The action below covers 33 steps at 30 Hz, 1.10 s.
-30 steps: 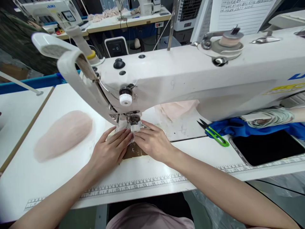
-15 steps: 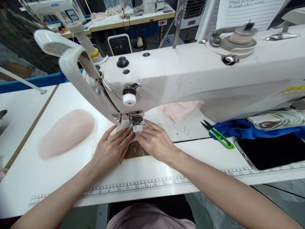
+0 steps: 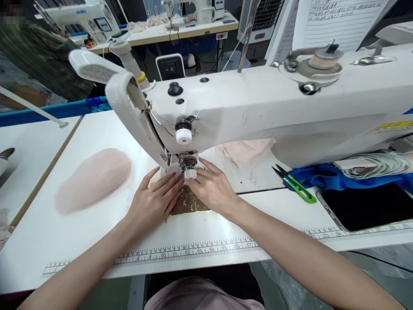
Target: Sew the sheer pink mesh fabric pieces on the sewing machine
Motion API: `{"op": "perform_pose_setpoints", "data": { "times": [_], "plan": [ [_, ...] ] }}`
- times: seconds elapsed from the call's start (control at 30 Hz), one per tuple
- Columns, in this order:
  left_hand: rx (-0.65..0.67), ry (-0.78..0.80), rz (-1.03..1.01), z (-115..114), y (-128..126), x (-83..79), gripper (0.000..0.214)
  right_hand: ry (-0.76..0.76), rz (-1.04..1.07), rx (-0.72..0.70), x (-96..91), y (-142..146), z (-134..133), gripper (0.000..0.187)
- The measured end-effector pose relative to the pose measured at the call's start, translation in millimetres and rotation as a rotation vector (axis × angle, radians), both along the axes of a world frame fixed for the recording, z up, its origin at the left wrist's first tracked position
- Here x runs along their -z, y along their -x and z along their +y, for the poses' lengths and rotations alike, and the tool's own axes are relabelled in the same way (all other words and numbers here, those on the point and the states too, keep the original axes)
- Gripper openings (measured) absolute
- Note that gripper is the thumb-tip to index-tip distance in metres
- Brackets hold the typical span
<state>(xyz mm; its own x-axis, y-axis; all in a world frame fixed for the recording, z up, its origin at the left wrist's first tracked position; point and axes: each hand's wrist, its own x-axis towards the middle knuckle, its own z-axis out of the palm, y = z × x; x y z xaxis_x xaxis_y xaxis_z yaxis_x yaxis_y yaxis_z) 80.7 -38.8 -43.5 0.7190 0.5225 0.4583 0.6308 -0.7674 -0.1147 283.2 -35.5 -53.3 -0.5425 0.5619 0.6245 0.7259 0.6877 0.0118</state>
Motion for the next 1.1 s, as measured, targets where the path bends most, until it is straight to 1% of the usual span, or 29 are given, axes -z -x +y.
{"op": "perform_pose_setpoints", "data": {
  "times": [0.17,0.33,0.6,0.8,0.97,1.1],
  "plan": [
    [-0.002,-0.041,0.021,-8.8,-2.2,-2.0,0.024,-0.009,-0.025,0.011,-0.8,-0.2,-5.7,0.021],
    [-0.007,-0.032,0.010,-8.4,-2.0,-0.2,0.025,0.017,-0.024,0.012,1.5,-0.5,-7.4,0.020],
    [-0.023,0.034,-0.026,-1.5,-0.1,1.1,0.032,0.011,-0.070,0.034,-0.5,1.5,-1.9,0.021],
    [-0.058,0.022,-0.034,4.7,-0.8,3.1,0.031,0.016,-0.134,0.057,-3.1,1.8,1.9,0.022],
    [-0.062,0.046,-0.058,10.8,-0.5,4.4,0.033,-0.007,-0.117,0.112,-1.1,2.6,3.1,0.021],
    [-0.076,0.054,-0.055,17.1,0.2,5.4,0.032,0.024,-0.126,0.111,-1.3,2.4,3.6,0.024]
  ]
}}
